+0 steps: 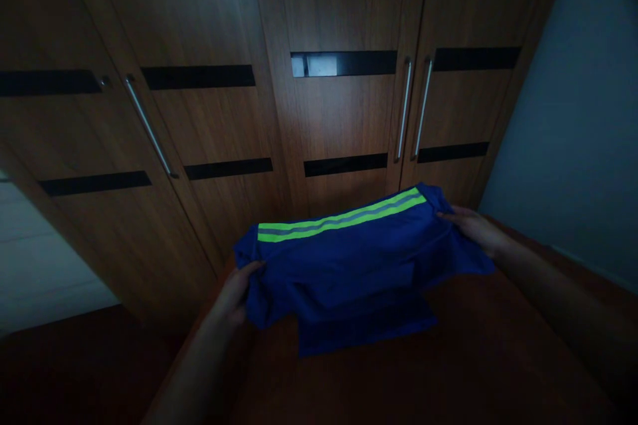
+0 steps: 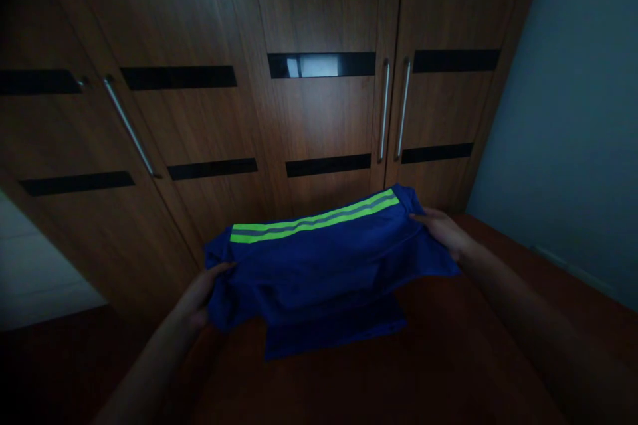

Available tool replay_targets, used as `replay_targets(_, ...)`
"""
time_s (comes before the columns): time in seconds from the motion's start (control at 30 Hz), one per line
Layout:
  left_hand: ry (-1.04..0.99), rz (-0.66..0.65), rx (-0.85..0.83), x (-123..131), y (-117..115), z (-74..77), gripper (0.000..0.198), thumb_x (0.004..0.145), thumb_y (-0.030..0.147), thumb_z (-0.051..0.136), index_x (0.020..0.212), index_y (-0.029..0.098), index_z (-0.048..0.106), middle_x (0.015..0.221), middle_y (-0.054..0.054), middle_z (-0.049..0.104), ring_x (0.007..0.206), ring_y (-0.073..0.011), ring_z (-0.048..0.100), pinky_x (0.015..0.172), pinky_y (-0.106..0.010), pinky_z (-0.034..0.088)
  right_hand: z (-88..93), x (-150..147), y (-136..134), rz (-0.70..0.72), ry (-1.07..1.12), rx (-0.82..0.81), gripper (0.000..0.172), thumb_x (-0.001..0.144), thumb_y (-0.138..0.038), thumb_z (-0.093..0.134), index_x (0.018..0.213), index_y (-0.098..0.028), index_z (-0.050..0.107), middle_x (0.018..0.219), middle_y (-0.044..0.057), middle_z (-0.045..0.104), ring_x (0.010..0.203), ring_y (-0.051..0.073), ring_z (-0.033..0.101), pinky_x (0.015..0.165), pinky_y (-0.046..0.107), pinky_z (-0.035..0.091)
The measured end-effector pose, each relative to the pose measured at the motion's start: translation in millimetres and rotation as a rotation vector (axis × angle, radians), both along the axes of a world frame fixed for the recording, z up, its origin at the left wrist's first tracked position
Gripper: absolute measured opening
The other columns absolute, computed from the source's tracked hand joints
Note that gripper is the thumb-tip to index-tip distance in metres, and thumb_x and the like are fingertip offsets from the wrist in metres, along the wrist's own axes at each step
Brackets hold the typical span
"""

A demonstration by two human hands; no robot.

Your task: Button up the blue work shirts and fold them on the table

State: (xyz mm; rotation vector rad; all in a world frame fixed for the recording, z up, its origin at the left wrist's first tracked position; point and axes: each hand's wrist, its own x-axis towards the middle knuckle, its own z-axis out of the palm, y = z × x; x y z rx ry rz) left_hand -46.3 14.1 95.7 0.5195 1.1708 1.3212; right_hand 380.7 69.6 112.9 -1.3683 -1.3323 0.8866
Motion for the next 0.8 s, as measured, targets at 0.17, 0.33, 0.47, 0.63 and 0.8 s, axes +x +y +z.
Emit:
replay_targets(0.17,-0.042,-0.224,-0.278,-10.8,-13.7,-33.7,0.027,0.075,0.032,0.067,0.096,0.016,0.065,0.078,-0.011,0.075,0.072,-0.0275,0.072,0.071,-0.039,0.058,-69.0,21.1,3.5,0.203,0.05,-0.416,0.034,0.085,-0.041,0.048,0.103,-0.02,0.068,0.103,0.012,0.072,0.089,0.025,0.07,0.079,0.038,0.055)
replay_targets(0.33,0.13,-0.34,-0.225,-16.0,-34.5,-26.4,0.061,0.065,0.038,0.078,0.121,0.025,0.057,0.103,-0.011,0.072,0.093,-0.0321,0.069,0.083,-0.047,0.054,-98.2,36.6,0.3,0.154,-0.207,-0.295,0.049,0.081,-0.054,0.05,0.113,-0.02,0.064,0.121,0.013,0.063,0.108,0.028,0.062,0.093,0.041,0.049)
replay_targets(0.47,0.3,-0.291,-0.007,-19.6,-36.3,-28.7,0.082,0.057,0.017,0.081,0.131,0.029,0.048,0.113,-0.011,0.069,0.098,-0.0308,0.067,0.089,-0.047,0.051,-107.1,47.2,2.4,0.128,-0.555,-0.093,0.061,0.069,-0.039,0.065,0.126,-0.021,0.055,0.132,0.011,0.055,0.12,0.029,0.053,0.104,0.041,0.039)
replay_targets(0.63,0.301,-0.223,0.047,-2.6,-19.1,-50.5,0.068,0.057,0.005,0.069,0.122,0.023,0.056,0.106,-0.011,0.071,0.094,-0.0312,0.068,0.086,-0.047,0.052,-120.8,63.3,7.2,0.067,-0.688,-0.051,0.058,0.073,-0.035,0.056,0.13,-0.022,0.051,0.132,0.008,0.056,0.119,0.028,0.053,0.101,0.04,0.042)
replay_targets(0.8,0.304,-0.204,0.097,22.1,-7.7,-55.2,0.063,0.056,0.003,0.066,0.116,0.023,0.06,0.108,-0.01,0.07,0.1,-0.0296,0.066,0.09,-0.044,0.051,-131.4,80.0,5.4,0.02,-0.83,-0.049,0.053,0.076,-0.034,0.051,0.127,-0.021,0.053,0.129,0.01,0.058,0.118,0.028,0.055,0.102,0.04,0.04)
